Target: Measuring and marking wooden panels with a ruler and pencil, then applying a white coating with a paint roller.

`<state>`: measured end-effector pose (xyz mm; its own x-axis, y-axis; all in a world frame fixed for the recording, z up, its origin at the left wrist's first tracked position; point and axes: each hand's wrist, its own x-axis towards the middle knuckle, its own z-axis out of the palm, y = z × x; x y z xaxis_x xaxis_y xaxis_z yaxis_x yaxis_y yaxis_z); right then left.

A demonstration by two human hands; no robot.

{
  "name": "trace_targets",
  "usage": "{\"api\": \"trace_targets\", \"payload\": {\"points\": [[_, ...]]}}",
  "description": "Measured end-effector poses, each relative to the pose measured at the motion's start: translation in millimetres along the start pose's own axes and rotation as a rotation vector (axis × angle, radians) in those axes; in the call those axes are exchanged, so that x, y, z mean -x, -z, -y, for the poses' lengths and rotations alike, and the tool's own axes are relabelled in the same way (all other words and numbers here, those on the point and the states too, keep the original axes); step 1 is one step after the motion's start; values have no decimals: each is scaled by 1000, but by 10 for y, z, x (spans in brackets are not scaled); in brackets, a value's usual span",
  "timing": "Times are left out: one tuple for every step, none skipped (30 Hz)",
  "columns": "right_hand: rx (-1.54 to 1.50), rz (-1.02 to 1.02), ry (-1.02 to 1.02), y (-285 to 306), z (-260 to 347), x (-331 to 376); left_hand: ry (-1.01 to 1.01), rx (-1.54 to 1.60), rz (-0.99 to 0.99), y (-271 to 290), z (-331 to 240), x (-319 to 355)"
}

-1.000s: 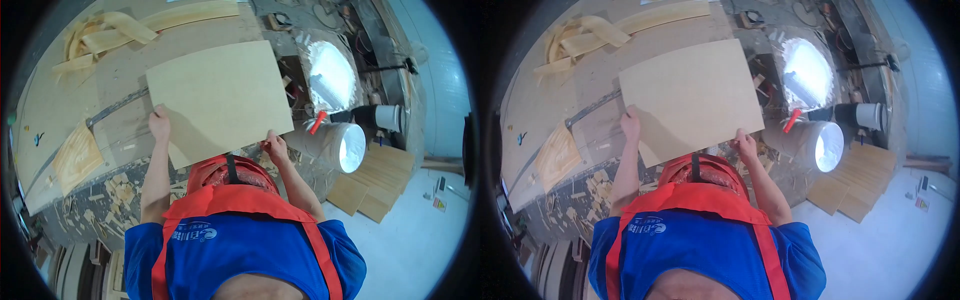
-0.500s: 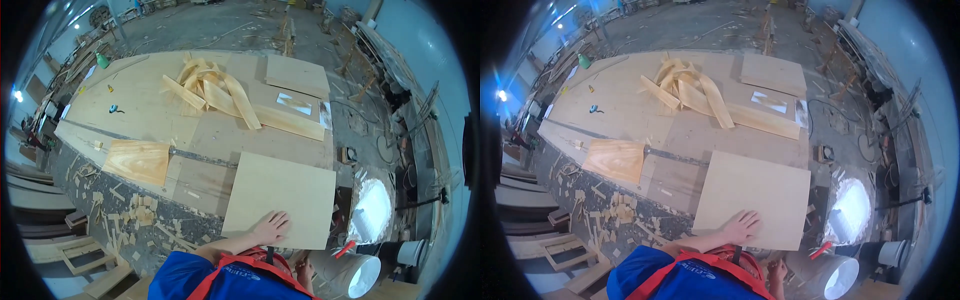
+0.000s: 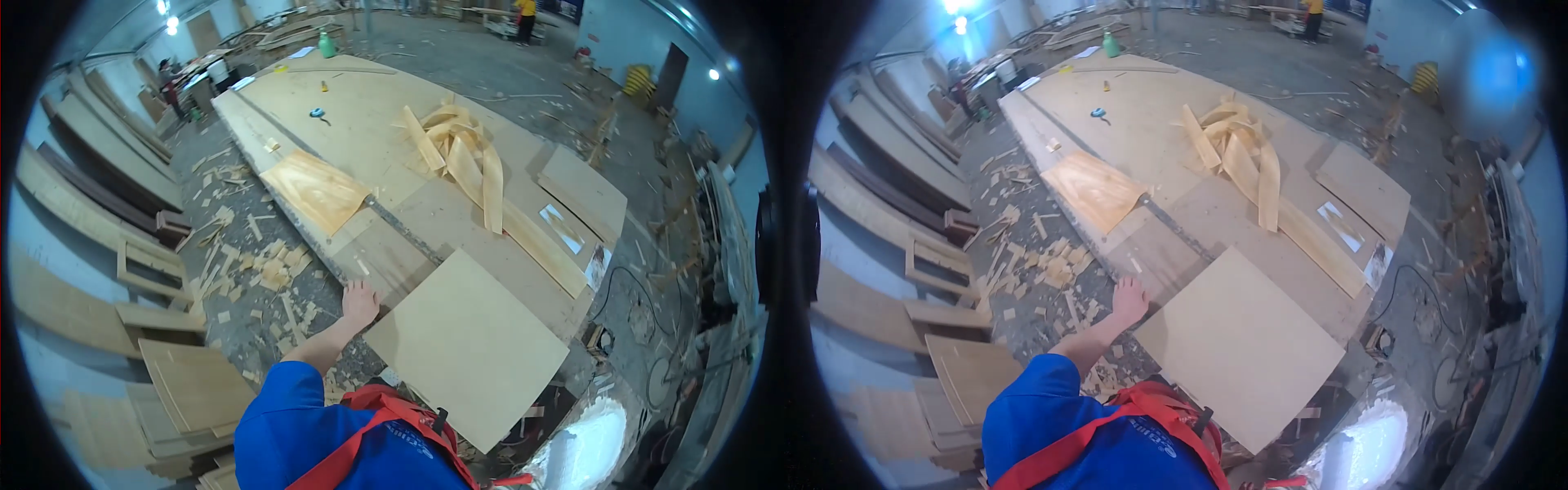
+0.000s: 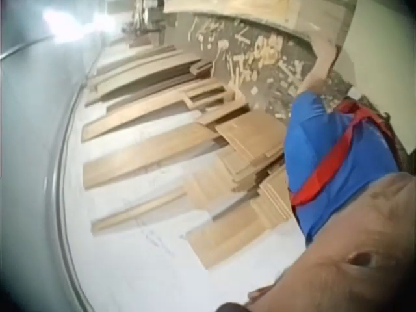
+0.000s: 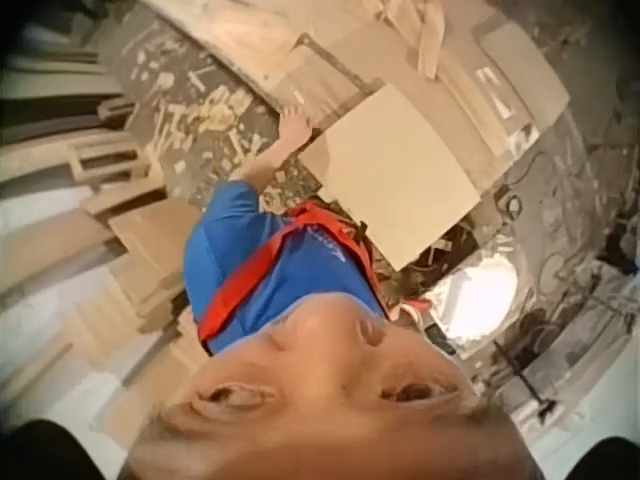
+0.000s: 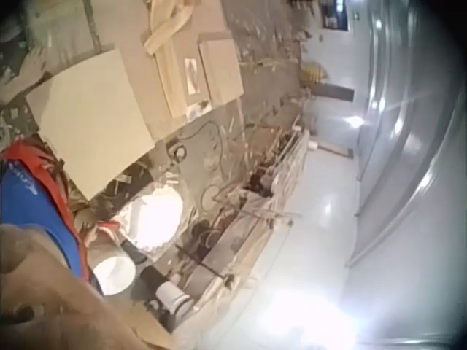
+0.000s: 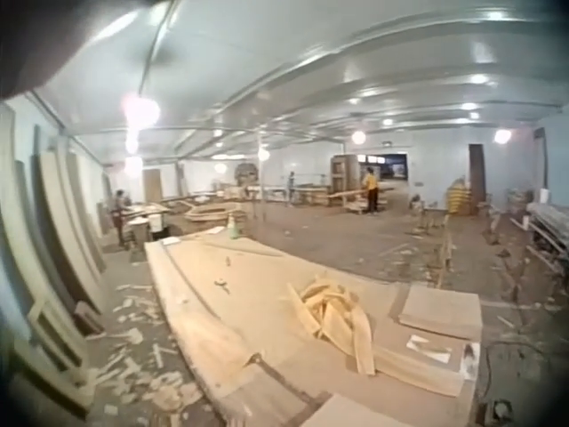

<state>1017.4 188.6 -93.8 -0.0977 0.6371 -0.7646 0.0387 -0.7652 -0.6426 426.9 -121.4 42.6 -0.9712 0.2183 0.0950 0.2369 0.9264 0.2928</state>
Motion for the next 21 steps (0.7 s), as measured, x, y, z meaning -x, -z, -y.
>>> {"api": "trace_targets", "payload": {"points": [[4, 28, 0, 132, 48, -63, 18, -11, 30, 21, -50, 192], [4, 52, 1, 270, 89, -110, 31, -20, 62, 34, -116, 382], [3, 77, 1, 382, 130, -154, 42, -30, 93, 42, -159, 552], [-2, 99, 2, 495, 160, -181, 53, -32, 85, 6, -187, 696], [-8, 124, 0, 563, 186, -175, 158, 28, 127, -56, -154, 826], [-27, 125, 3, 700, 148, -165, 241, 94, 185, -201, -153, 879], [-47, 124, 6, 831, 77, -127, 322, 160, 245, -327, -131, 910], [-65, 109, 15, 901, 110, -104, 299, 164, 252, -397, -133, 887], [-27, 263, -1, 951, 183, -91, 285, 157, 281, -417, -92, 867], [14, 422, -15, 939, 247, -81, 275, 150, 304, -397, -3, 858], [-4, 404, -7, 890, 255, -78, 263, 141, 331, -389, 77, 850], [22, 217, 15, 816, 253, -134, 238, 143, 346, -361, 82, 837], [29, 14, 31, 757, 188, -85, 164, 116, 362, -316, 20, 797], [-32, -38, 21, 260, 423, 321, 61, 71, 385, -260, -97, 709], [-479, -11, -174, 11, 778, 855, -54, 60, 441, -333, -239, 662], [120, 213, 299, 922, 231, 91, -205, 30, 418, -619, -76, 570], [66, 99, 49, 679, 488, -55, -171, 35, 331, -813, 436, 602], [16, 73, 368, 863, 489, -356, -241, -32, 413, -860, 397, 603], [-280, 10, 237, 252, 749, -92, -252, -31, 397, -844, 722, 471], [-197, -185, 260, 210, 960, -174, -232, 176, 364, -863, 762, 378], [-80, -164, 325, 435, 1024, -200, -17, 362, 489, -926, 769, 392]]}}
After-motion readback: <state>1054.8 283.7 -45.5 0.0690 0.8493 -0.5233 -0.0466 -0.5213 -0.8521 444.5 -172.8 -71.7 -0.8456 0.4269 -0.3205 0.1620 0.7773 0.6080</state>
